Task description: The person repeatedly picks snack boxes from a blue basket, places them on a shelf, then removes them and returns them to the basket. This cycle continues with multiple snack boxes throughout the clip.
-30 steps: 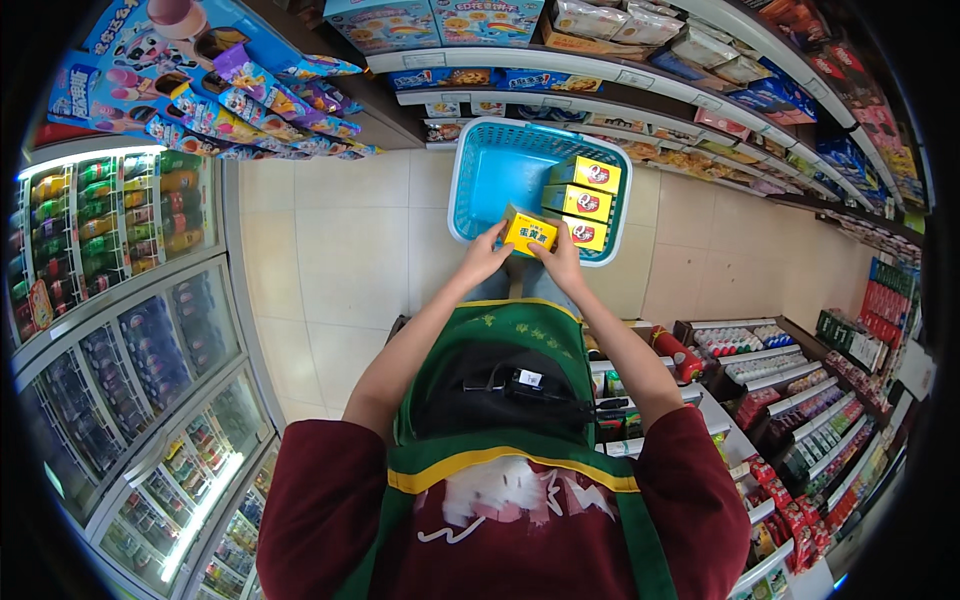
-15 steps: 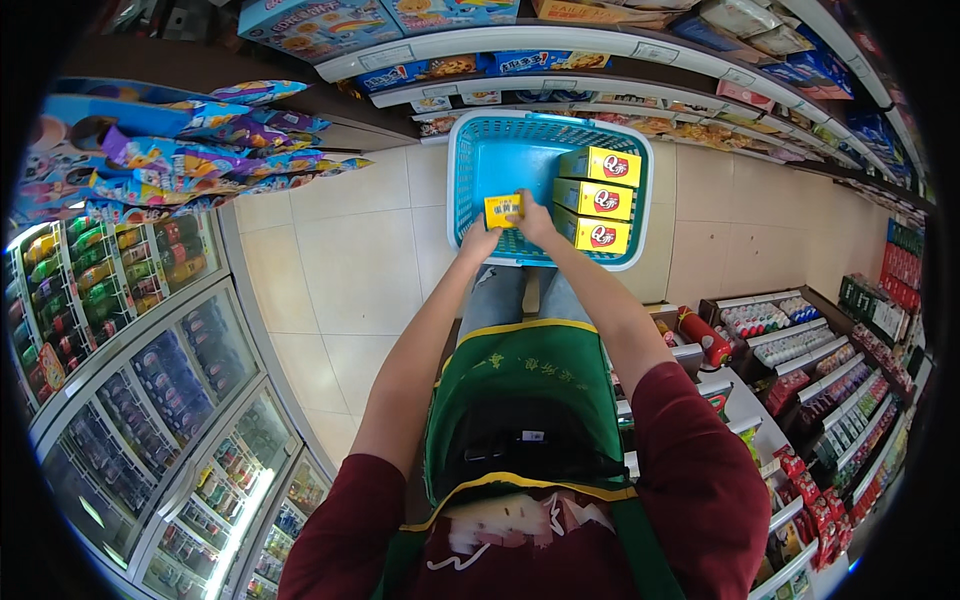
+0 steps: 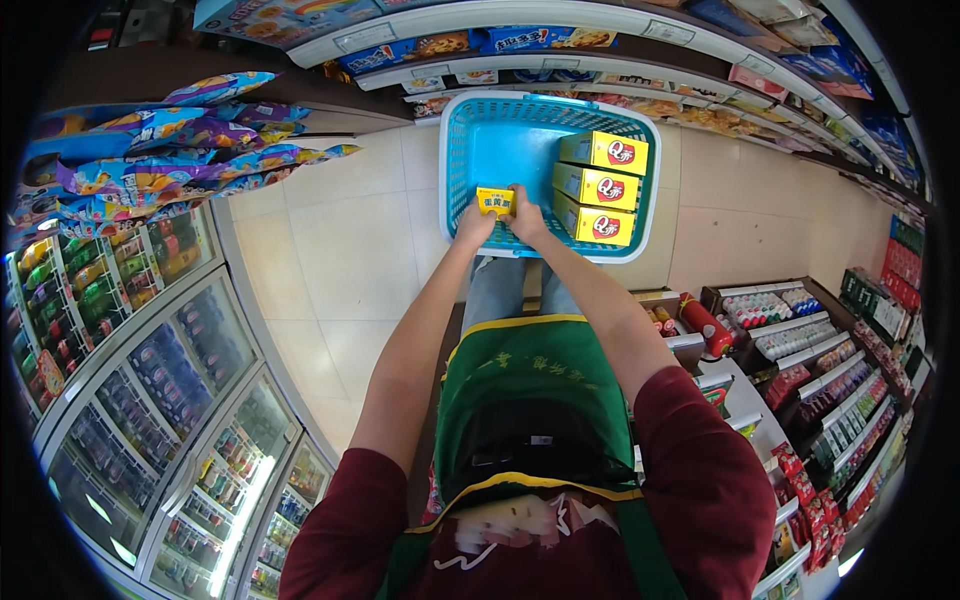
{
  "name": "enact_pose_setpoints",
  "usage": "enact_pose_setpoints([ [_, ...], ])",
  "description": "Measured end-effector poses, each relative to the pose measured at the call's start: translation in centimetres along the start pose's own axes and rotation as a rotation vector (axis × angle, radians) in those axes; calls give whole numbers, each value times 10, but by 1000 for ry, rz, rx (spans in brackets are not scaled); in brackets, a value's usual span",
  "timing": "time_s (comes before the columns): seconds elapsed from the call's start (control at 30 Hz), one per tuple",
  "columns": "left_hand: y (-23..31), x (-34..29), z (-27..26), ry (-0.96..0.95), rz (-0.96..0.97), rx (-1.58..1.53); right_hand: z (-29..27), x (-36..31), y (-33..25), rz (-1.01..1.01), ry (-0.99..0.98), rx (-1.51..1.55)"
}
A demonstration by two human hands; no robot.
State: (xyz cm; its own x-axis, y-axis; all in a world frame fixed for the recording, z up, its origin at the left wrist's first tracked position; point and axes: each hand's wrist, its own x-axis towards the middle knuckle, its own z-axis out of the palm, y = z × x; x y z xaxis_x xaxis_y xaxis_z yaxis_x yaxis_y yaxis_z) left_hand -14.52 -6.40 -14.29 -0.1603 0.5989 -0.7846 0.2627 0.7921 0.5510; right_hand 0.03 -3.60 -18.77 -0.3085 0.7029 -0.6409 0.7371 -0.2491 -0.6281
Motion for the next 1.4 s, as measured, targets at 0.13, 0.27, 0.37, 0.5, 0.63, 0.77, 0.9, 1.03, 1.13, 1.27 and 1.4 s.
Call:
enact_pose_setpoints([
  [0.13,1,3,4,34,-52,64,-3,6,6,-6,-136,-14],
  [0.27,10,-1,7,62,-57,116,-4,-3,6,26,-205,9],
  [0.37,8,-3,5,76,-52,103,-20,-21,-6,73,-253,-75],
  [0.5,6,-22,2,205,135,94,-43,-64,-17,-6,-137,-87],
  [0.63,20,-61,-4,179,302,-78,-67,-108,-19,-173,21,51],
  [0.77,55,-118,-16,68,435,-313,-138,-164,-64,-173,-22,300],
  [0.9,101,-186,-25,-12,538,-383,-193,-198,-74,-373,42,453],
  [1.03,143,-234,-21,26,640,-392,-255,-233,-92,-405,5,621],
  [1.13,171,-252,-9,76,681,-408,-298,-252,-96,-506,31,647],
  [1.27,203,-272,15,140,718,-442,-355,-281,-103,-533,33,614],
  [1.4,247,-282,42,125,814,-456,-402,-284,-88,-608,59,605],
])
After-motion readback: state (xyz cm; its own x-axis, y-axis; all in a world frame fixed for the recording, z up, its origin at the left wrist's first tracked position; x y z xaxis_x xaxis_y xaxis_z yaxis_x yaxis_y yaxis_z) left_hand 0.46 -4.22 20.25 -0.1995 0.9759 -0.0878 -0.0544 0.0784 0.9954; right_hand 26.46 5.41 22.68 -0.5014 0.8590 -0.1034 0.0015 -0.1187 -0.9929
